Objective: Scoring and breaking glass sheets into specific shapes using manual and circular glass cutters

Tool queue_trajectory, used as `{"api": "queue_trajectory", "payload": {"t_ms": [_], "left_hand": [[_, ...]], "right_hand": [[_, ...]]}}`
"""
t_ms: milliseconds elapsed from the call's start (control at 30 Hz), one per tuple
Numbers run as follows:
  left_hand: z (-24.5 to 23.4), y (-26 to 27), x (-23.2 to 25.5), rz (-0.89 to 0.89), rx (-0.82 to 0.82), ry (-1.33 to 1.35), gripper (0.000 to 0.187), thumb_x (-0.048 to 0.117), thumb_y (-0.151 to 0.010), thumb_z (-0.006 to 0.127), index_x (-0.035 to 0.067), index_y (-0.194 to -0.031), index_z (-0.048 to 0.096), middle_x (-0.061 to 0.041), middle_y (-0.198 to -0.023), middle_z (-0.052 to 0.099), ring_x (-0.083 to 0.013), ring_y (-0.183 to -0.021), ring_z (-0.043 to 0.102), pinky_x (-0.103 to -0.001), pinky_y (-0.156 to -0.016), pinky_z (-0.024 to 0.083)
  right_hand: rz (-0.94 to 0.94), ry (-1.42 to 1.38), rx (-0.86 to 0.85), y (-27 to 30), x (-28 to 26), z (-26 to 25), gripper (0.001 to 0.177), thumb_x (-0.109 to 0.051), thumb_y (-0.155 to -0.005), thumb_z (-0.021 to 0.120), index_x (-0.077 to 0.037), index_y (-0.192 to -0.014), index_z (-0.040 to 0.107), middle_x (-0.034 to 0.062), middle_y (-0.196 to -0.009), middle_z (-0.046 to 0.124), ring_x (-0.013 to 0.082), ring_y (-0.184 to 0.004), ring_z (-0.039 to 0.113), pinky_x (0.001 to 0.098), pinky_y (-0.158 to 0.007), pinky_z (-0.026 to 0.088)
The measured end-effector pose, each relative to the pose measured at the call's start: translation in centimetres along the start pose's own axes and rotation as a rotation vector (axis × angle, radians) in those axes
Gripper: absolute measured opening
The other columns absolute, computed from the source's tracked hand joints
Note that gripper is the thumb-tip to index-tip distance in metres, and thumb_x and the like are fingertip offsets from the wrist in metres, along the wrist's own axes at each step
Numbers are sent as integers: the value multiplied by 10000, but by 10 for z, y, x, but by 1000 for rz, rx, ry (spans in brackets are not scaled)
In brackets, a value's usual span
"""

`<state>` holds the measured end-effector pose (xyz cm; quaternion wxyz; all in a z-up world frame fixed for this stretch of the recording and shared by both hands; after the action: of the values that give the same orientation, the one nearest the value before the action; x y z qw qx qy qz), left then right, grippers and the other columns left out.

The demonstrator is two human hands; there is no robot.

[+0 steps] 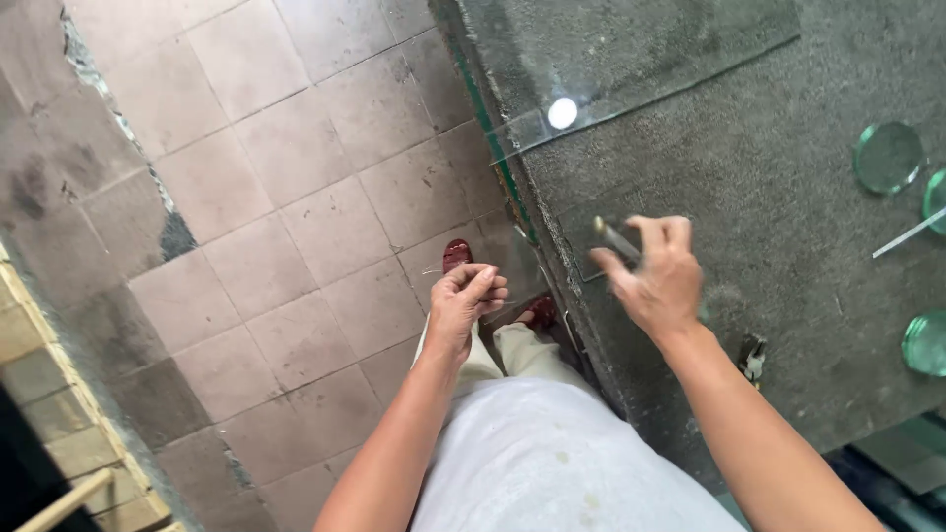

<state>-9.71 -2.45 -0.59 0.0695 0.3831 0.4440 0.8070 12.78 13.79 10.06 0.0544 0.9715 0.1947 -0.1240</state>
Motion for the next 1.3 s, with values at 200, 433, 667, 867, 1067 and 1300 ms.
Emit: {"api": "queue_trajectory", "payload": {"t_ms": [200,433,667,867,1067,1300], "left_hand": [[0,15,20,25,74,50,240,168,-923,755,13,-1104,730,-155,-910,745,-255,-826,783,-337,-741,668],[58,20,25,36,-24,19,281,129,-916,739,24,-1177,732,-157,-980,771,-236,-874,782,-313,-791,656],[172,7,-29,-137,-128,126,313,112,-893,739,22,-1192,717,-152,-1030,763,-217,-853,746,-277,-713,594],[186,10,-72,-258,-14,184,429,121,-895,733,11,-1304,667,-171,-1103,761,-234,-899,747,-294,-786,617],[182,99,-65,-606,-246,-359,278,199,-1030,597,-21,-1194,643,-150,-1045,737,-263,-934,709,-338,-857,592],[136,40,-6,161,-264,-996,123,174,-870,774,176,-981,827,-70,-750,766,-169,-644,739,-279,-579,602]], "right_hand": [[229,-188,-108,-6,6,37,657,-603,-650,899,-238,-1091,577,21,-1087,542,393,-844,726,517,-763,597],[305,-214,89,-15,62,-27,631,-376,-713,976,-28,-1074,594,194,-1020,553,469,-966,661,542,-852,527],[581,-184,184,55,211,-69,334,-409,-1130,665,-102,-1006,618,47,-783,634,368,-747,617,494,-823,437],[620,-686,252,140,152,-100,391,-285,-1210,356,-20,-1067,605,86,-829,543,202,-713,579,324,-632,507],[623,-684,216,192,117,-67,291,-191,-1136,479,19,-1068,669,137,-798,678,182,-553,623,265,-350,472],[763,-595,254,186,77,-68,47,-91,-912,795,-56,-912,763,172,-647,682,292,-541,671,374,-478,515]]}}
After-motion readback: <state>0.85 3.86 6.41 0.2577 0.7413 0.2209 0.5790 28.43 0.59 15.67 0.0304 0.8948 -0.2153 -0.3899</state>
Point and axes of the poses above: each hand's wrist, its own y-axis away from the middle knuckle, its own z-axis out of the palm, x = y × z, the point moved 8 cm from there along -y, towards the middle knuckle
